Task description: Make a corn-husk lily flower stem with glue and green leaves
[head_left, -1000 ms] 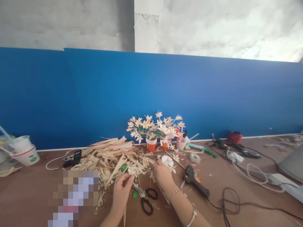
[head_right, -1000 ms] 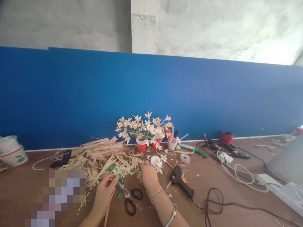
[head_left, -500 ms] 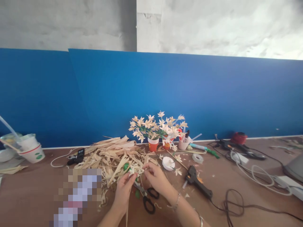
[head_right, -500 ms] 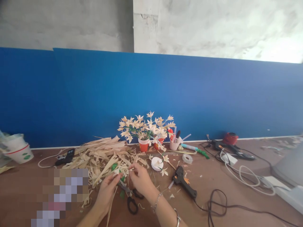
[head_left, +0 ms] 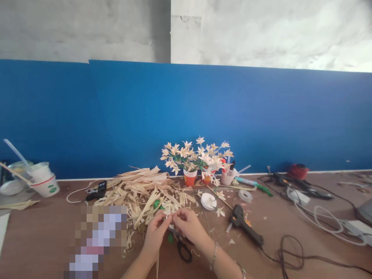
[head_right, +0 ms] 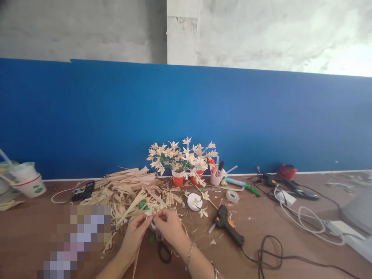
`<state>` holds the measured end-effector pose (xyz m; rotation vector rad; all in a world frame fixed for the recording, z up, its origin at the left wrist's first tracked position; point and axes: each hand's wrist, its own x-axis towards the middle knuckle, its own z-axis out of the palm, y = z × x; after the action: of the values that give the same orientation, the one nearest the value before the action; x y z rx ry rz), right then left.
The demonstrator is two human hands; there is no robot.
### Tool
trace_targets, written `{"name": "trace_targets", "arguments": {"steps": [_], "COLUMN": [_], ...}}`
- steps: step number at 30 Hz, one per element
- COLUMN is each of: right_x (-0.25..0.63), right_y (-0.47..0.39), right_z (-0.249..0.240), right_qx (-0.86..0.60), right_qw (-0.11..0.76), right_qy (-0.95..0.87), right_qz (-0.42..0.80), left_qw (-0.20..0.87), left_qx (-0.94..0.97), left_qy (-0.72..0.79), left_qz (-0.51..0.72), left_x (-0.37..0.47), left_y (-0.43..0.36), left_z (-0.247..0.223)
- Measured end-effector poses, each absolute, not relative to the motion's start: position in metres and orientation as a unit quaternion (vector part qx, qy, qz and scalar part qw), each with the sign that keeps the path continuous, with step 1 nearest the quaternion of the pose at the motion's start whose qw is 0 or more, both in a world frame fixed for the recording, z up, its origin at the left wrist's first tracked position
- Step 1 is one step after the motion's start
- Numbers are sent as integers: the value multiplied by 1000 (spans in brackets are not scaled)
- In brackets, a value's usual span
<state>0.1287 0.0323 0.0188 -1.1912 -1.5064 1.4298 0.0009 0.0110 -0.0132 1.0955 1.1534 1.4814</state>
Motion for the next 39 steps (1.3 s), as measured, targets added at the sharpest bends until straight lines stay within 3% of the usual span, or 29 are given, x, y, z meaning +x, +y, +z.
{"name": "trace_targets", "arguments": {"steps": [9,23,34,39], "right_x": [130,130,133,134], "right_y": [38,34,37,31], "right_z": [11,9,7,15], "right_qx": [-464,-456,-415,-437], "right_qw": [367,343,389,328], "right_qy": [-566,-609,-605,-666], "right_qz": [573,551,558,508], "left_qw": [412,294,409,442], "left_qx": [394,511,384,331], "left_qy": [474,522,521,492], "left_qz": [671,617,643,673], "left_x": [0,-5,-5,-6], "left_y": [12,10,13,15], "left_z": [-16,-18,-16,-15]}}
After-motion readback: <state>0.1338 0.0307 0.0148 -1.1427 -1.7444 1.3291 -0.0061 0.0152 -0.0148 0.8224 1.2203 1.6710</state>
